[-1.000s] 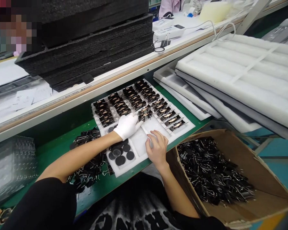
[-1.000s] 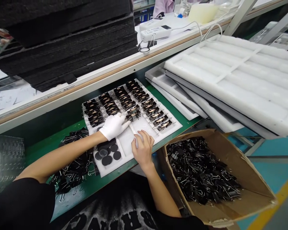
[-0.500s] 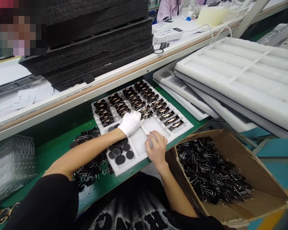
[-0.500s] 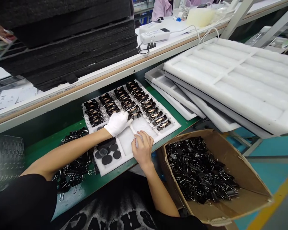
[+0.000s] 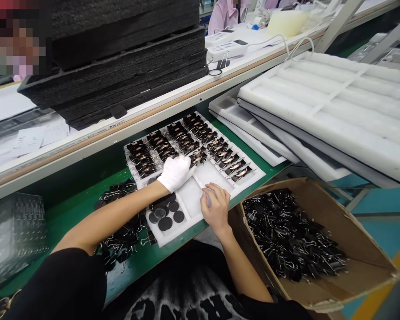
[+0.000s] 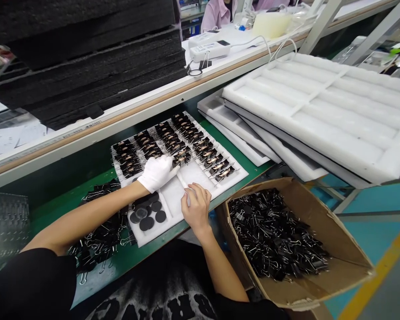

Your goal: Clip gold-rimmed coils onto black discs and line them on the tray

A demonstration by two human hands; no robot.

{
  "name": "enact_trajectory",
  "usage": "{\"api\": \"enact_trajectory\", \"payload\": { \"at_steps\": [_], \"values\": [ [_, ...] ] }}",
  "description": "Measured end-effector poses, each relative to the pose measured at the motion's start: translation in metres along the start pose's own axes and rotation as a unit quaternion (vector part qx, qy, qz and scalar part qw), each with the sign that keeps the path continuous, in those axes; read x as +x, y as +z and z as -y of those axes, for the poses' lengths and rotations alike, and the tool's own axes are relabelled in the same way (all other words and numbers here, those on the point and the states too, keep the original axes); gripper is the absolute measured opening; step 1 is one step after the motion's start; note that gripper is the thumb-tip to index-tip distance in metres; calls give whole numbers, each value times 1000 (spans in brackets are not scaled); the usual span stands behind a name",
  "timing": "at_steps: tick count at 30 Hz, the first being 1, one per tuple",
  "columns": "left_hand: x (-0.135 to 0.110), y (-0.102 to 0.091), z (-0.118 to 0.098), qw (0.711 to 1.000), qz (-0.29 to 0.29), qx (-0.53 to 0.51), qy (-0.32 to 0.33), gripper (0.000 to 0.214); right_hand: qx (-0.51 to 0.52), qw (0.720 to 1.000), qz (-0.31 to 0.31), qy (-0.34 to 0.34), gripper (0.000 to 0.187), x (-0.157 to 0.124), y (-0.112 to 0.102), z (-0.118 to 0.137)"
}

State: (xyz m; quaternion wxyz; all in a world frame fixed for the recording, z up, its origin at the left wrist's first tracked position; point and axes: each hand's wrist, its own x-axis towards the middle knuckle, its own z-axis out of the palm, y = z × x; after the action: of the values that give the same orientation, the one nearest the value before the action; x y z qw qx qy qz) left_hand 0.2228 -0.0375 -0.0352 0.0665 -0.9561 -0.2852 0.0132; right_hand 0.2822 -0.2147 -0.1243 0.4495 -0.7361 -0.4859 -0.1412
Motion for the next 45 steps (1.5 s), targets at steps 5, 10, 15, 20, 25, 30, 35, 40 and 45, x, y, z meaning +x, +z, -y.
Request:
{"api": "enact_trajectory", "payload": {
  "at_steps": [5,10,15,20,25,30,35,40,45],
  "values": [
    [6,1,5,1000,11,-4,1,48,3,1000,-2,4,16,1,1,0],
    [14,5,6,1000,16,-7,1,51,4,1000,0,8,18,1,1,1],
    [14,8,0,1000,14,-12,-13,53,5,1000,-1,9,17,1,1,0],
    [13,3,-2,999,24,-14,-21,51,4,1000,-3,6,16,1,1,0],
    [17,4,-5,999,30,-15,-38,53,6,1000,-5,5,19,1,1,1],
    [11,6,-2,998,53,-15,-26,60,1,1000,1,10,18,0,2,0],
    [1,-4,15,998,52,-34,-11,66,-18,999,28,14,18,0,-3,1],
    [2,-5,26,995,64,-78,15,52,-46,992,116,11,31,12,1,5],
    [9,2,29,991,79,-111,17,48,-51,980,191,17,45,31,22,1]
  ]
}}
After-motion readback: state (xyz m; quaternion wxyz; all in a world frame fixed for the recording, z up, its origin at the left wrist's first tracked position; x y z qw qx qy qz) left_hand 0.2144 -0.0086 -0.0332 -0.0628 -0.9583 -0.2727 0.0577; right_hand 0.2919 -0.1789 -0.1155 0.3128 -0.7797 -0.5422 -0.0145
